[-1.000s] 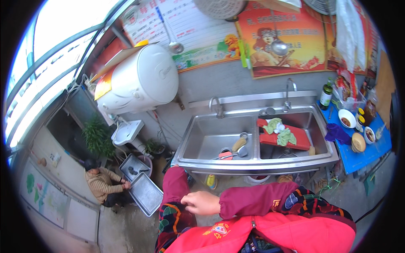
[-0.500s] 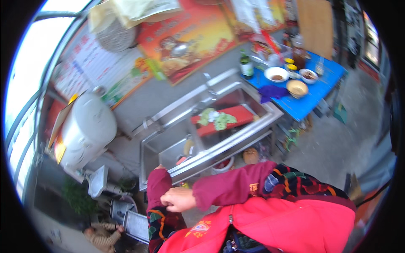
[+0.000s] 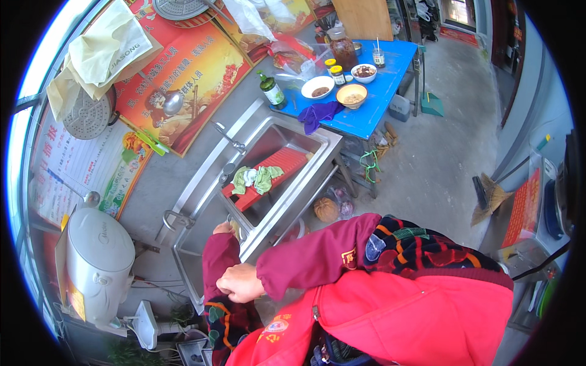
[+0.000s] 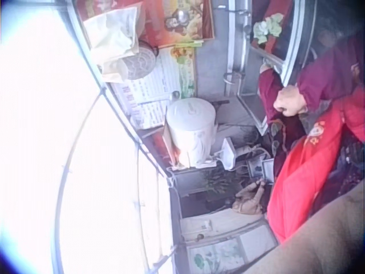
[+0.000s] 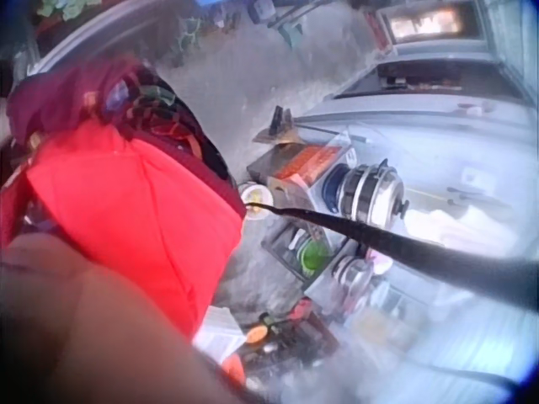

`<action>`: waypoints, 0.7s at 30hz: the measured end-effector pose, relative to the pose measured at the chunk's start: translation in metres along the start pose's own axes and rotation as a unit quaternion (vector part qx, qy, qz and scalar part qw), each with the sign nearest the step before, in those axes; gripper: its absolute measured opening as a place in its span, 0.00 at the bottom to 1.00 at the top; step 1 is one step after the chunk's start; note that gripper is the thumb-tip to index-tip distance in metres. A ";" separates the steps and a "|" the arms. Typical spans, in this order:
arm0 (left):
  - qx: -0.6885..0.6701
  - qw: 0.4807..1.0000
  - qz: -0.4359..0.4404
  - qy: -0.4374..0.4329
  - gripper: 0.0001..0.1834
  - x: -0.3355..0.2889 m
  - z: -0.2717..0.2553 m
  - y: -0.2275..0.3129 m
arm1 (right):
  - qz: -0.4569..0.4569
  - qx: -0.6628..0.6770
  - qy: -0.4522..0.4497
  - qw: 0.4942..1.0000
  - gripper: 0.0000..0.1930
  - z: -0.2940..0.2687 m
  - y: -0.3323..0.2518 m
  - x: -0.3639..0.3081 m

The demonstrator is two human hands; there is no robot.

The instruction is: The person retrieves a plastic bag and a yellow rubber glove from a wire rack, then walks to a blue table and places the glove down. They return to the rack, retrieve another bag, and later put on the yellow glove. The person then moves to a large wok, removes a metal lid, and places it on a nearby counter.

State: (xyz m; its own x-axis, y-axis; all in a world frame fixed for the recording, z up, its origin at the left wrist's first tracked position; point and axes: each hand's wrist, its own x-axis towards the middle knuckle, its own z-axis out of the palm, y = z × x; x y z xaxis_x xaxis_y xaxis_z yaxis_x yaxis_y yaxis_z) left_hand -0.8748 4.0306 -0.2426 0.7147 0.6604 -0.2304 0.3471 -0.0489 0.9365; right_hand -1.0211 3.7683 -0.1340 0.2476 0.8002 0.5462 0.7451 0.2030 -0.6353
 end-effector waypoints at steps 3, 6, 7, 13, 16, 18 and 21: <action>0.018 1.000 0.002 0.009 0.09 0.003 0.002 -0.001 | 0.008 -0.002 -0.027 1.000 0.05 0.003 0.004 0.000; 0.078 0.997 -0.015 -0.006 0.12 0.026 -0.007 -0.011 | 0.013 -0.032 -0.017 0.999 0.06 0.012 0.004 0.002; 0.111 0.994 -0.012 -0.007 0.13 0.039 -0.007 -0.021 | 0.037 -0.033 0.007 0.999 0.06 0.014 0.007 0.000; 0.169 0.982 -0.018 -0.086 0.10 0.100 -0.009 -0.045 | 0.050 -0.076 0.068 0.993 0.09 0.025 0.004 0.009; 0.276 0.955 0.063 -0.090 0.11 0.107 -0.004 -0.038 | 0.027 -0.099 0.020 0.994 0.10 0.023 0.006 0.006; 0.398 0.890 0.203 -0.092 0.13 0.100 -0.005 -0.031 | 0.040 -0.134 -0.001 0.990 0.12 0.021 0.008 0.005; 0.483 0.829 0.277 -0.055 0.12 0.079 -0.005 -0.028 | 0.066 -0.156 0.000 0.985 0.11 0.019 0.013 0.011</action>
State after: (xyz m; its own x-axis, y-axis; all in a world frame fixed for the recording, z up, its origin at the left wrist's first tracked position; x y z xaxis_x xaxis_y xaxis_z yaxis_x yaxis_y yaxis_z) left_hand -0.8306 4.0878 -0.2862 0.9593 0.2673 0.0916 0.2344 -0.9338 0.2703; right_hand -1.0207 3.7905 -0.1462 0.3556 0.8083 0.4694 0.8606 -0.0872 -0.5017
